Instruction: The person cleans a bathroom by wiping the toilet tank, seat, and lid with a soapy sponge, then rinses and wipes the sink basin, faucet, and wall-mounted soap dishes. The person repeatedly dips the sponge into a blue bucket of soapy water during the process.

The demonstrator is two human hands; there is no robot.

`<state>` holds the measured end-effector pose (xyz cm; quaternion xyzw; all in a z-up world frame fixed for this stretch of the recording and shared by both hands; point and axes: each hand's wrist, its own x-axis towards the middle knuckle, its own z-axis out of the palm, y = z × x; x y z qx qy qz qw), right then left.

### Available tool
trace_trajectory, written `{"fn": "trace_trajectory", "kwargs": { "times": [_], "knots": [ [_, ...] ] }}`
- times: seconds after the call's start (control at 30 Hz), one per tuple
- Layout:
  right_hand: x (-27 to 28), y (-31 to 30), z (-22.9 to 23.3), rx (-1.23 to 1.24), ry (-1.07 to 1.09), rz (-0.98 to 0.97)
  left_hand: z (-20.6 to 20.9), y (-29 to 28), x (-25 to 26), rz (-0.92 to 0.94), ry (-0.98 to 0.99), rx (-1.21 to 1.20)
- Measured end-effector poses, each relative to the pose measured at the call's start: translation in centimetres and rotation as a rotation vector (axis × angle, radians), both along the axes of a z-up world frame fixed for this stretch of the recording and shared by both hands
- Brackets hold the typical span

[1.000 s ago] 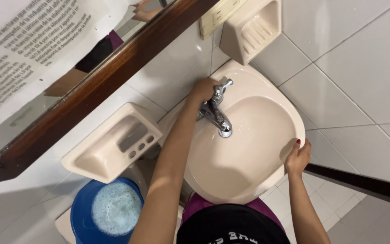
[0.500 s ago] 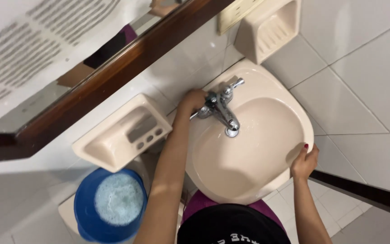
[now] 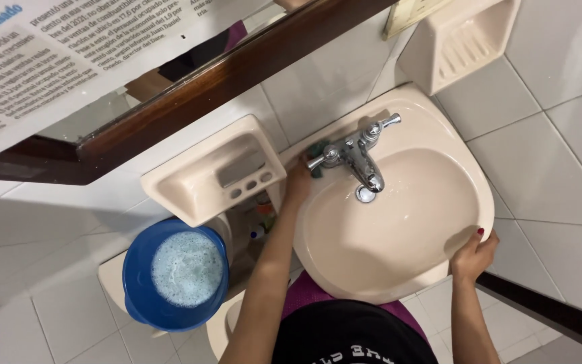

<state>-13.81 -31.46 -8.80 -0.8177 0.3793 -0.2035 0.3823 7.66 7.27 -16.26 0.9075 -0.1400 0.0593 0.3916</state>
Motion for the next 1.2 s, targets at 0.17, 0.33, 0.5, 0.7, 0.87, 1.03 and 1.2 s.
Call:
{"fn": "trace_trajectory", "kwargs": {
  "times": [0.17, 0.33, 0.5, 0.7, 0.87, 1.03, 1.2],
  "knots": [
    [-0.2, -0.3, -0.5, 0.017, 0.023, -0.014, 7.3, -5.7, -8.1, 0.007, 0.152, 0.454],
    [-1.1, -1.1, -1.8, -0.062, 0.020, 0.041, 6.8, -7.8, -10.3, -0.055, 0.195, 0.488],
    [-0.8, -1.0, -1.5, -0.032, 0.074, 0.051, 5.1, -8.8, -8.7, -0.075, 0.101, 0.554],
    [-0.7, -1.3, -1.8, -0.074, 0.055, 0.060, 3.9, -7.6, -9.2, -0.047, -0.076, 0.934],
    [-0.5, -0.7, -1.5, -0.049, 0.054, 0.019, 4.2, -5.5, -8.2, 0.022, -0.526, 0.823],
    [-0.6, -0.7, -1.3, -0.067, 0.027, 0.034, 5.9, -3.6, -6.8, -0.048, -0.618, 0.461],
    [-0.4, -0.9, -1.6, -0.057, 0.015, 0.030, 13.2, -4.1, -6.8, 0.091, -0.603, 0.210]
  ]
}}
